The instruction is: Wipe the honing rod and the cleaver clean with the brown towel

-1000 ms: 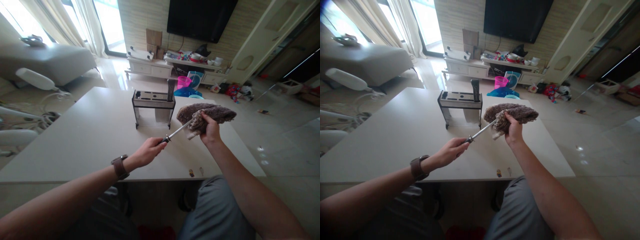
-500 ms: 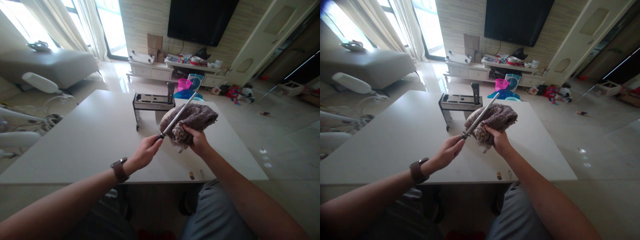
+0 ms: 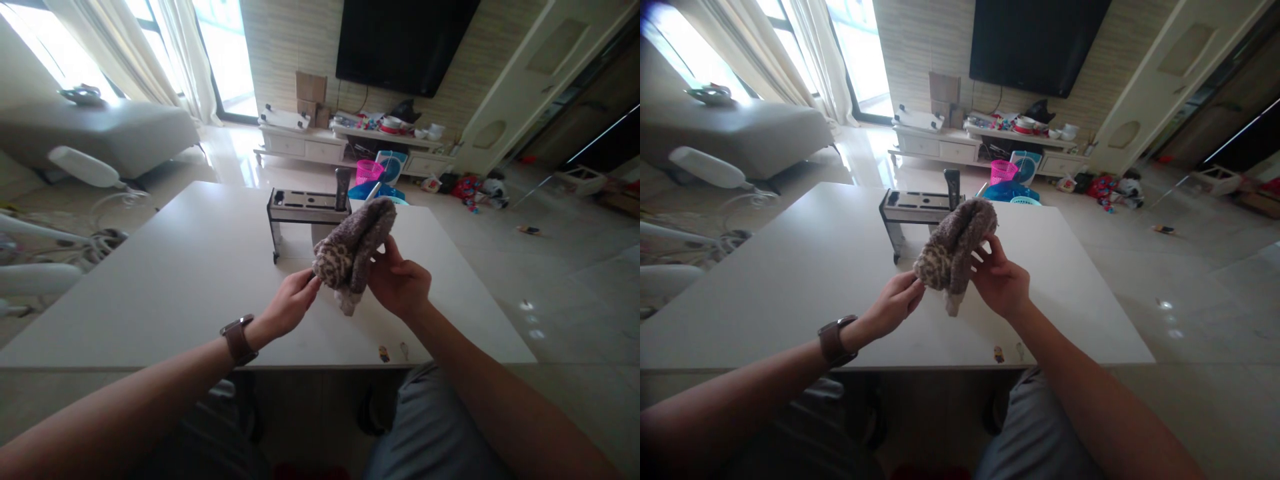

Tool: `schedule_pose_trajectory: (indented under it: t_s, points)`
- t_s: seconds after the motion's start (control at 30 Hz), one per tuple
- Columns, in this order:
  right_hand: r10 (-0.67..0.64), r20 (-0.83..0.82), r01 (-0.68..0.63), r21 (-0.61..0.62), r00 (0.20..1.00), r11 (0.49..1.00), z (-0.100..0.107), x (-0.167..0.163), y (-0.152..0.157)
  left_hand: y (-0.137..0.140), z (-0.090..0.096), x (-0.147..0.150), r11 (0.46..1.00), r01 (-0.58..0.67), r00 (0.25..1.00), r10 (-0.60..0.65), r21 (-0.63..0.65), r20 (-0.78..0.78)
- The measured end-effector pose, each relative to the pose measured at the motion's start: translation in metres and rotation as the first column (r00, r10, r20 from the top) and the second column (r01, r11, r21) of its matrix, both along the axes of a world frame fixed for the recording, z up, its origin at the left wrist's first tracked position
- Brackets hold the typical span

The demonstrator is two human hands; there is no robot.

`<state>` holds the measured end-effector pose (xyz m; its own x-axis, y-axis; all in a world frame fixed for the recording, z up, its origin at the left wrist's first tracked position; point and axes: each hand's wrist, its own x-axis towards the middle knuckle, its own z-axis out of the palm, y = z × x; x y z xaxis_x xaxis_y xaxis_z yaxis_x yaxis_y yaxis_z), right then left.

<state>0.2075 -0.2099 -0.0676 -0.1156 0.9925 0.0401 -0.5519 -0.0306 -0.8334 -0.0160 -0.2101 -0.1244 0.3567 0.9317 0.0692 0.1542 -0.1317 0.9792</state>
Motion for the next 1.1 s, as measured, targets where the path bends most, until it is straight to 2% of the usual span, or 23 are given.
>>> schedule_pose_trajectory:
  t_s: [0.07,0.23,0.5,0.73,1.0,1.1]
  points:
    - [-0.001,0.028,0.001,0.002,1.000,1.000,-0.003,-0.001,0.003,0.000,-0.001,0.000,1.000,-0.005,1.000,0.005,-0.010,0.018]
    - [-0.110,0.090,0.114,-0.044,0.990,0.992,-0.018,-0.010,0.006,-0.008,0.007,0.003,0.998,0.054,0.998,-0.053,0.029,-0.026]
    - [-0.064,0.102,0.078,-0.138,0.993,0.987,-0.031,-0.010,0.006,-0.014,0.015,0.001,0.975,0.157,0.972,-0.123,0.158,-0.201]
    - [-0.058,0.085,0.072,-0.175,0.995,0.982,-0.029,-0.009,0.003,-0.015,0.015,0.004,0.956,0.251,0.945,-0.207,0.152,-0.255]
    - [-0.121,0.058,0.130,-0.178,0.991,0.975,-0.030,-0.009,0.007,-0.015,0.014,0.006,0.964,0.228,0.944,-0.184,0.141,-0.273]
    - [-0.105,0.040,0.111,-0.196,0.994,0.974,-0.029,-0.011,0.006,-0.012,0.014,0.002,0.962,0.217,0.941,-0.161,0.167,-0.298]
